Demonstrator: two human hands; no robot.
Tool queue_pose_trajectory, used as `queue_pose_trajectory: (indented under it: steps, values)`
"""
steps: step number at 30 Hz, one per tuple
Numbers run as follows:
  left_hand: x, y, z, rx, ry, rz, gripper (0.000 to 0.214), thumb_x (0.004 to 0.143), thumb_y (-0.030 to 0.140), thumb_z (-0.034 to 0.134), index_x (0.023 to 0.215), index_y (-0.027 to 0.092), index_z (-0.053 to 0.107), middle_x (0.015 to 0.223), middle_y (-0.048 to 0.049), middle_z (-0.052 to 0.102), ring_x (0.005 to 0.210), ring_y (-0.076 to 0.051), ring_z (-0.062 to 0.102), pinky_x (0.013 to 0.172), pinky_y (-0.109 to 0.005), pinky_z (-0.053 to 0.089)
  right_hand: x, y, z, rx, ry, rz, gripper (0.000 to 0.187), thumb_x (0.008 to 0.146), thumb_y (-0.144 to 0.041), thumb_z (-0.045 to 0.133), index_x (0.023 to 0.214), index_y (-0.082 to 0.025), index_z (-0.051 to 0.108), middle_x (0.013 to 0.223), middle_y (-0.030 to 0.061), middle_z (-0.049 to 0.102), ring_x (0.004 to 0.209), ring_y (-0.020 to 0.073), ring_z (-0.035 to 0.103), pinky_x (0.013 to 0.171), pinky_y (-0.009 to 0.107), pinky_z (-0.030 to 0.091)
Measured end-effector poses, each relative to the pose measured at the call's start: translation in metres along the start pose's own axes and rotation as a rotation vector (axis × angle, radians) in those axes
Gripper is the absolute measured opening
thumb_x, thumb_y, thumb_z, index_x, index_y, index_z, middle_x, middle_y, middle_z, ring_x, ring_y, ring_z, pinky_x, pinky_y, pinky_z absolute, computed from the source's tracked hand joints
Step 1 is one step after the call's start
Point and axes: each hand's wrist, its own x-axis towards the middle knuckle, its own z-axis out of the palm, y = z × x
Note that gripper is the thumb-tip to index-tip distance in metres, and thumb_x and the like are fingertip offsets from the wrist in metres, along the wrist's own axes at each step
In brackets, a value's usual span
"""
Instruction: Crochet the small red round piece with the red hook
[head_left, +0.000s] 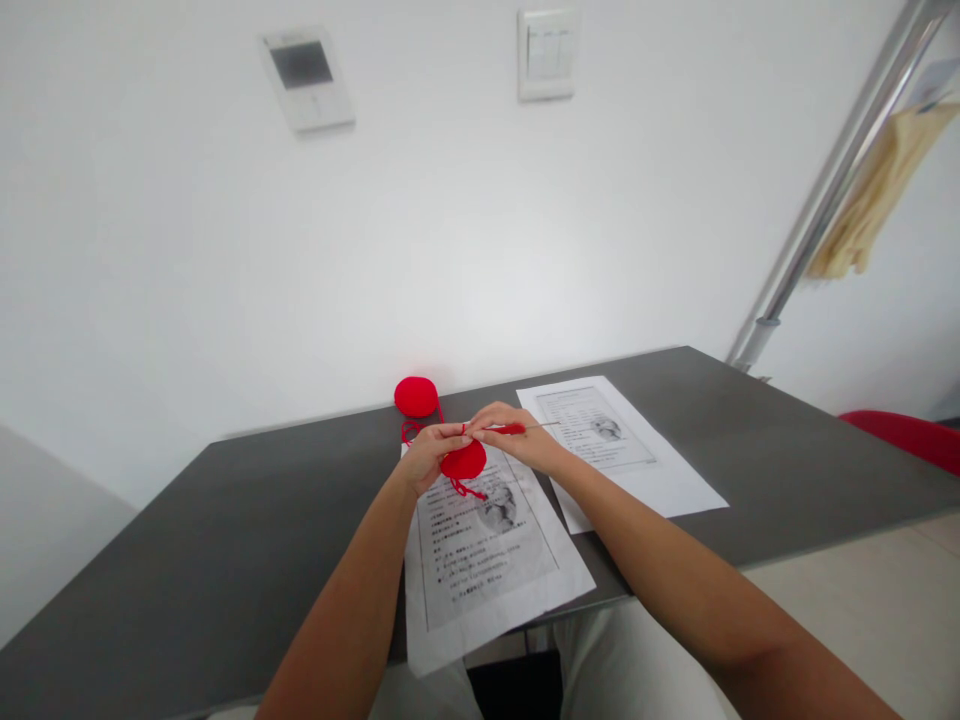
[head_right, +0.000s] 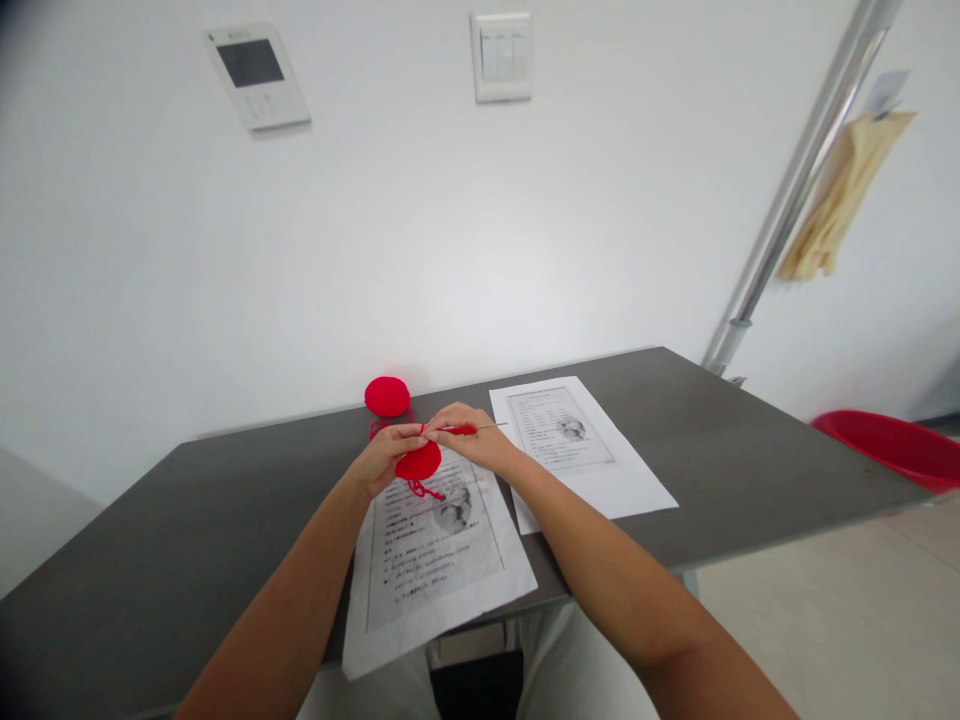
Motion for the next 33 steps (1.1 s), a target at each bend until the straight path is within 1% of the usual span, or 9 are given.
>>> queue_pose_trajectory:
  steps: [5,12,14,17,20,23,25,28,33]
  values:
    - [-0.001,0.003,0.000,-0.018,0.054,-0.001,0.032,0.049,0.020,0.084,0.078,0.012,0.074,0.065,-0.0038,0.070,0.056,-0.010,0.059,0.057,-0.020,0.042,0.000,-0.001,-0.001,0.020,-0.016,0.007,0.017,0.084,-0.035,0.062,0.087,-0.022,0.073,0.093,0.0055,0.070,0.095,0.0184,0.062,0.089,0.037,0.049]
    - [-0.005,0.010,-0.008,0.018,0.032,-0.011,0.035,0.049,0.018,0.083,0.083,0.011,0.075,0.063,-0.0037,0.068,0.051,-0.008,0.055,0.052,-0.019,0.038,0.001,0.002,-0.005,0.150,0.015,0.078,0.018,0.081,-0.035,0.065,0.088,-0.021,0.074,0.095,0.0059,0.070,0.095,0.0181,0.063,0.090,0.036,0.048]
    - [-0.004,0.010,-0.012,0.013,0.018,-0.019,0.035,0.049,0.017,0.082,0.083,0.010,0.075,0.065,-0.0047,0.068,0.053,-0.009,0.056,0.054,-0.021,0.039,0.001,0.002,-0.006,0.189,-0.024,0.109,0.020,0.082,-0.035,0.064,0.089,-0.019,0.074,0.095,0.0063,0.070,0.094,0.0184,0.064,0.090,0.036,0.048]
    - [-0.004,0.010,-0.017,0.022,-0.033,-0.042,0.035,0.048,0.016,0.082,0.081,0.008,0.074,0.061,-0.0041,0.066,0.050,-0.008,0.053,0.053,-0.021,0.037,0.002,0.000,-0.008,0.246,-0.089,0.141,0.021,0.082,-0.034,0.064,0.090,-0.017,0.074,0.094,0.0075,0.071,0.093,0.0192,0.065,0.090,0.036,0.048]
    - [-0.005,0.011,-0.023,0.090,-0.098,-0.090,0.035,0.049,0.018,0.082,0.081,0.008,0.074,0.057,-0.0022,0.063,0.047,-0.007,0.050,0.049,-0.020,0.032,0.002,-0.001,-0.011,0.251,-0.175,0.130,0.021,0.082,-0.032,0.065,0.092,-0.016,0.074,0.095,0.0082,0.071,0.093,0.0197,0.065,0.088,0.036,0.049]
    - [-0.006,0.012,-0.026,0.161,-0.146,-0.147,0.033,0.048,0.018,0.083,0.077,0.008,0.074,0.056,-0.0016,0.064,0.047,-0.006,0.050,0.048,-0.019,0.031,0.001,-0.002,-0.014,0.251,-0.282,0.100,0.021,0.082,-0.031,0.065,0.094,-0.016,0.073,0.096,0.0082,0.071,0.092,0.0188,0.065,0.086,0.034,0.050]
    - [-0.006,0.012,-0.028,0.198,-0.183,-0.182,0.031,0.048,0.018,0.083,0.075,0.008,0.073,0.056,-0.0019,0.064,0.048,-0.006,0.051,0.049,-0.018,0.032,0.001,-0.004,-0.015,0.271,-0.334,0.119,0.022,0.082,-0.031,0.065,0.094,-0.016,0.073,0.095,0.0081,0.072,0.091,0.0183,0.066,0.085,0.033,0.051]
    - [-0.007,0.011,-0.029,0.223,-0.243,-0.208,0.028,0.048,0.019,0.083,0.073,0.009,0.073,0.059,-0.0028,0.066,0.050,-0.008,0.053,0.050,-0.019,0.035,0.001,-0.007,-0.017,0.302,-0.379,0.188,0.023,0.080,-0.032,0.066,0.092,-0.014,0.073,0.093,0.0083,0.072,0.090,0.0183,0.067,0.083,0.033,0.052]
    - [-0.005,0.005,-0.033,0.232,-0.291,-0.229,0.025,0.047,0.018,0.083,0.069,0.011,0.073,0.067,-0.0044,0.071,0.055,-0.010,0.057,0.053,-0.020,0.040,0.002,-0.008,-0.018,0.331,-0.441,0.236,0.025,0.078,-0.033,0.069,0.090,-0.012,0.073,0.089,0.0081,0.073,0.085,0.0169,0.067,0.082,0.031,0.052]
